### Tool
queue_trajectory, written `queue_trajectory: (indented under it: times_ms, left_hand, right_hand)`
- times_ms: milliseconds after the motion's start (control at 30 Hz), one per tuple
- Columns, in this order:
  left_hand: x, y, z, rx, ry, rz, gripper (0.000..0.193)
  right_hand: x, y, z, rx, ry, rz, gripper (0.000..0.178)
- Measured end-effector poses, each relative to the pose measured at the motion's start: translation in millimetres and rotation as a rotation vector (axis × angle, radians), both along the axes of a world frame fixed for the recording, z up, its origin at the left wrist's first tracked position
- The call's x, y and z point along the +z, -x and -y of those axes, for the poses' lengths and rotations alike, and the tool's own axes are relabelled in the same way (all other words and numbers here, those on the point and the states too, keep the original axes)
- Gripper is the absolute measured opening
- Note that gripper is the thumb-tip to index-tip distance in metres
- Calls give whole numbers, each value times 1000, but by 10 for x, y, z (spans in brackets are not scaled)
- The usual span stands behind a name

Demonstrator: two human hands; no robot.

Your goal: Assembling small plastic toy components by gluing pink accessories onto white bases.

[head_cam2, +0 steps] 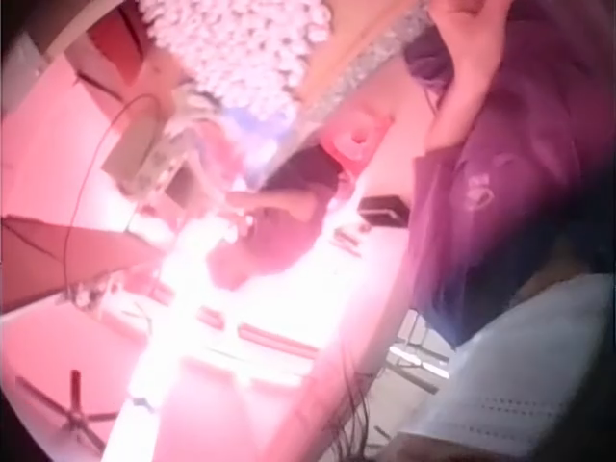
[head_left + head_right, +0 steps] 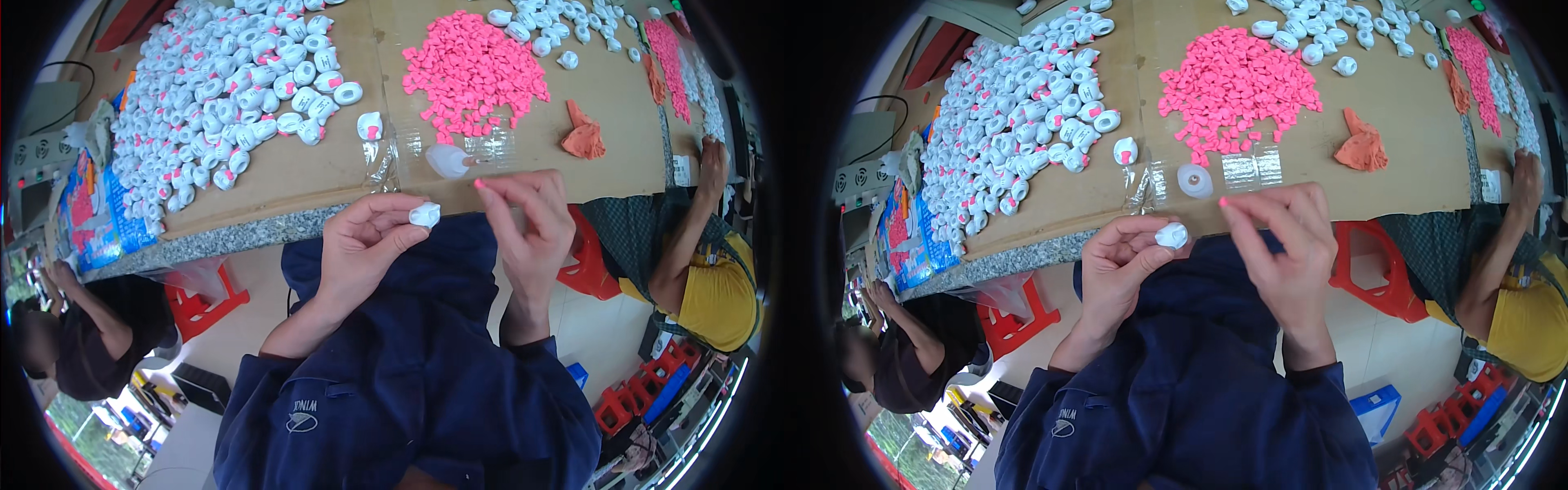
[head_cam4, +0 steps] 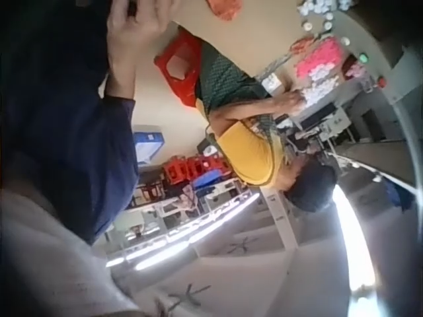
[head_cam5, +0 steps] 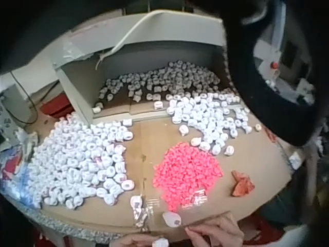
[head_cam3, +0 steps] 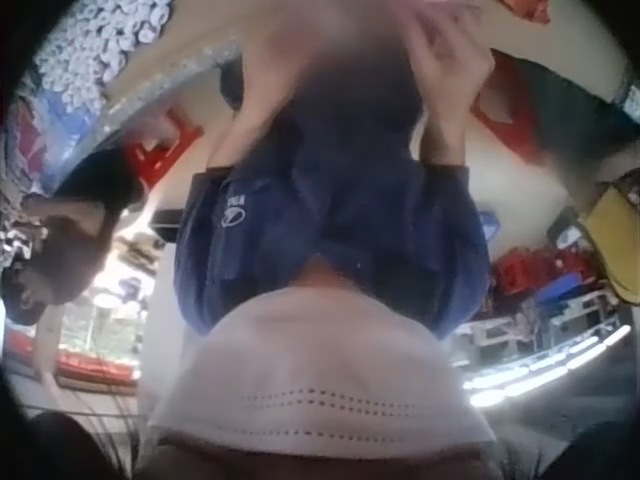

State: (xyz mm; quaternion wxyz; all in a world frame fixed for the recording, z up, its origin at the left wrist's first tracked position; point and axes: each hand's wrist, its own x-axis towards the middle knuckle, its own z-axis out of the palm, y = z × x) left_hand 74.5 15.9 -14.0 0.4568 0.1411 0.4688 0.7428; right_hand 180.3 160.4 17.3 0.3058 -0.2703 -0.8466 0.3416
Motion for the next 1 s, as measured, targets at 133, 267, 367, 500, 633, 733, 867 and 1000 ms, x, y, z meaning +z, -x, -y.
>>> queue_trajectory:
  times_ms: [133,267,367,500,633,733,867,1000]
  left_hand:
    - [1,-60,-37,42,-30,-71,27]
    - [21,-102,-50,68,-23,-210,28]
    - [16,-105,-30,87,32,-454,25]
    - [-18,-89,30,89,93,-706,21]
    - [25,-30,18,-15,15,-432,21]
    - [-4,-11,-4,-31,-60,-211,21]
    - [-28,20,10,-46,-63,-295,20]
    - [3,36,22,-22,-40,-413,19]
  right_hand:
    - [6,-54,159,122,20,-33,18]
    - [12,-63,200,124,-8,1,18]
    - [-5,-49,233,107,-2,19,18]
    - [-19,-58,258,122,57,5,18]
    - [-41,-69,161,175,291,-10,17]
    - [-88,-44,123,209,340,-61,16]
    - [-162,-35,149,234,361,-105,16]
    - [-183,-17,220,214,377,-135,15]
